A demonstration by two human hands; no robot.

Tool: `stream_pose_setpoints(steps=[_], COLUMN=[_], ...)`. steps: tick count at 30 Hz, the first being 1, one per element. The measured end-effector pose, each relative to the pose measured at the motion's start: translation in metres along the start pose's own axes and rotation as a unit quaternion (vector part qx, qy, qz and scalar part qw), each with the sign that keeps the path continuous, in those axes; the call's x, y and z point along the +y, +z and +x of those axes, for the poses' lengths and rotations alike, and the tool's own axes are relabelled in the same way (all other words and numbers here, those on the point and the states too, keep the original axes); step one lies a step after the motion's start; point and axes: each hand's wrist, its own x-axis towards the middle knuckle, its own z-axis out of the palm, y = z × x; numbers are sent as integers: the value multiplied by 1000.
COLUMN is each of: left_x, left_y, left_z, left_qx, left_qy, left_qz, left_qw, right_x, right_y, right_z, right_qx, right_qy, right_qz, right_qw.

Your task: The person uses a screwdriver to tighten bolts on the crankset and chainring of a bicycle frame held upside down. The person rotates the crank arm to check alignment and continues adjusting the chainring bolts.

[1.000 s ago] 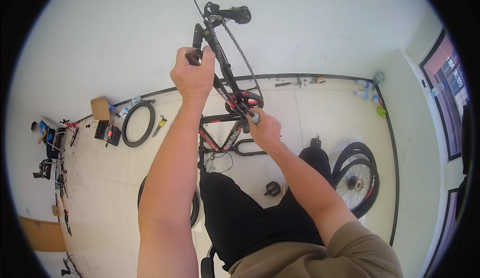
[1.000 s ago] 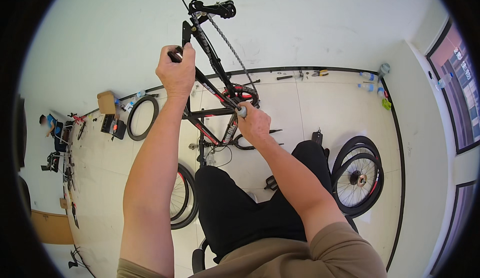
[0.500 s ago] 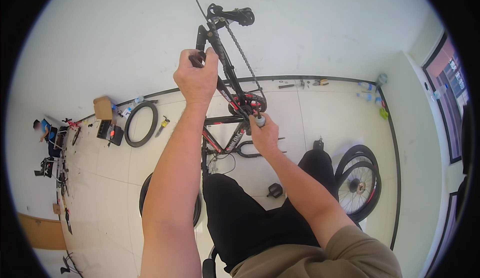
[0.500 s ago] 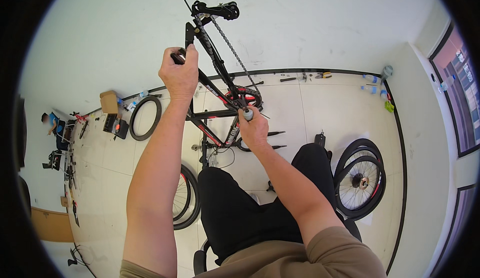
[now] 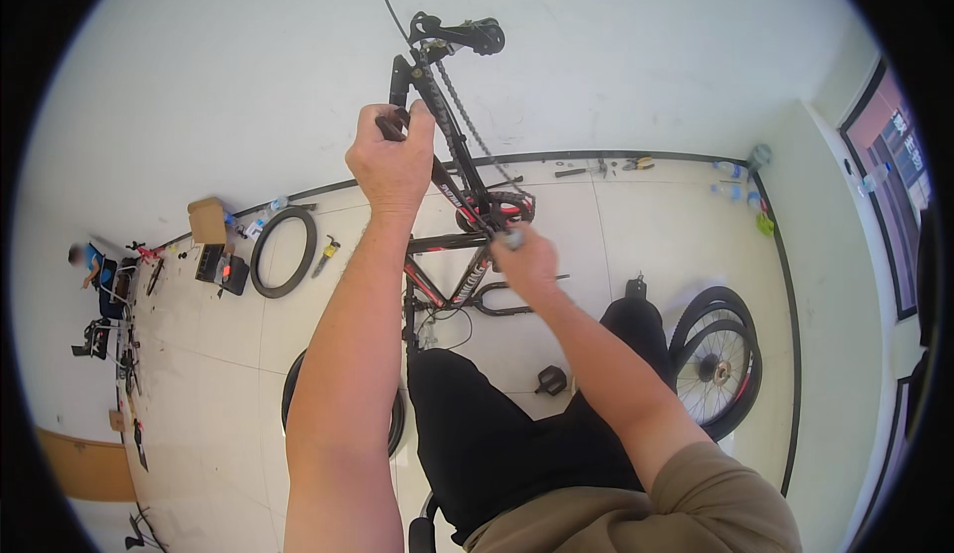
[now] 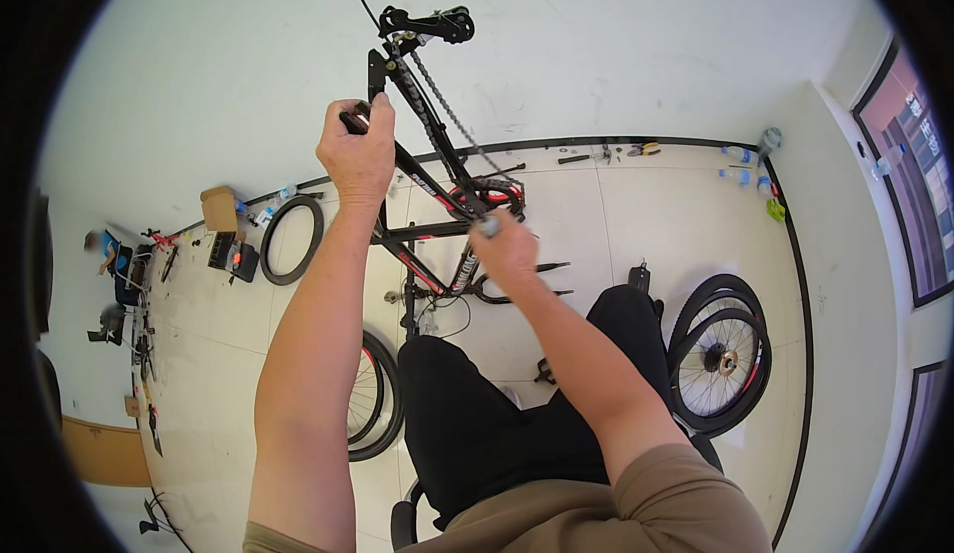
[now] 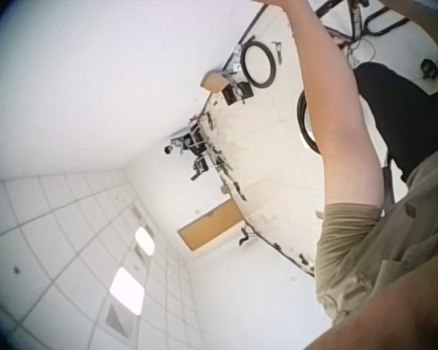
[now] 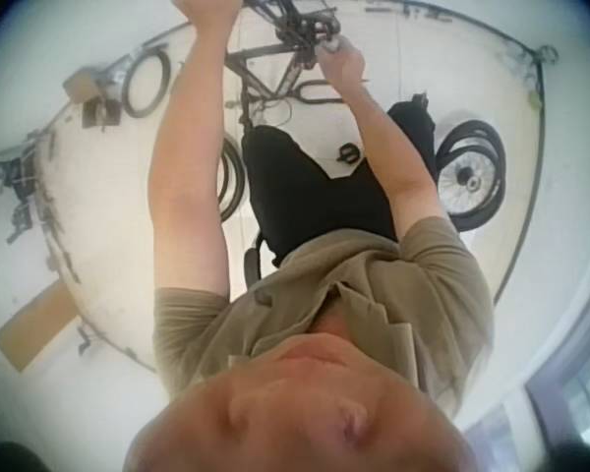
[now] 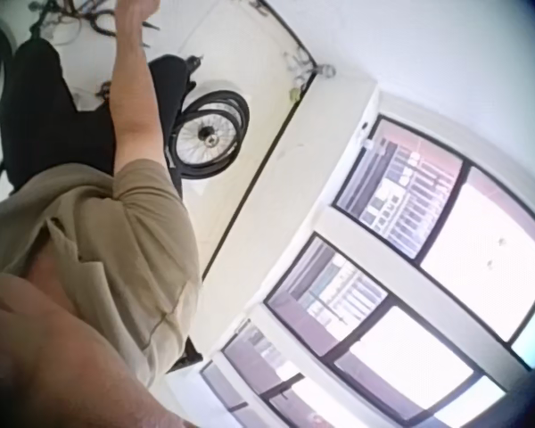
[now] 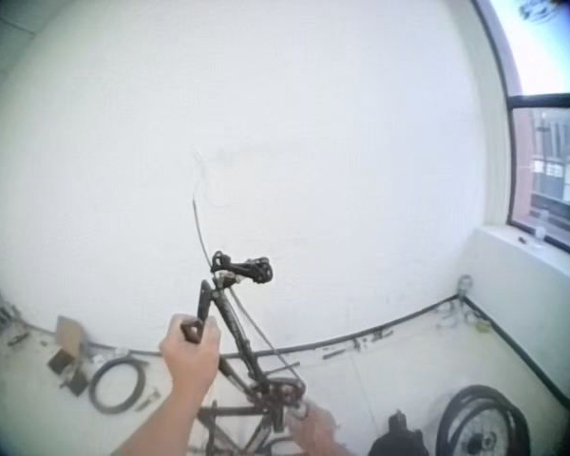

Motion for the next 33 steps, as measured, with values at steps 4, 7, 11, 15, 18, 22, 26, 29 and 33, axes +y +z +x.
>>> stream_pose_setpoints(steps=[4, 7, 11, 15, 18, 22, 26, 29, 33], left_x=[-2, -1, 1, -3, -5, -3, -3, -4, 0], left_y=[3, 2, 0, 0, 1, -3, -2, -5, 1], left_z=[0, 1, -1, 1, 1, 0, 1, 1, -1], left_qx=[9, 1, -3, 15, 22, 5, -4, -8, -5], left_qy=[2, -13, -18, 13, 11, -12, 5, 1, -2], left_qz=[-14, -32, -4, 7, -3, 3, 6, 5, -13], left_qw=[1000, 999, 1000, 1000, 1000, 1000, 1000, 1000, 1000], right_x=[40, 35, 37, 34, 17, -24, -28, -3, 108], right_y=[-34, -33, -31, -26, -19, -6, -1, -10, -31], right_z=[1, 1, -7, -11, -13, -15, -15, -11, 0], right_qx=[58, 55, 54, 69, 41, -42, -45, 3, 80], right_qy=[22, 47, 63, 64, 35, -58, -62, -17, 136], right_qz=[69, 71, 109, 118, 61, -7, -17, 22, 167], right_qw=[996, 995, 991, 989, 997, 997, 997, 1000, 973])
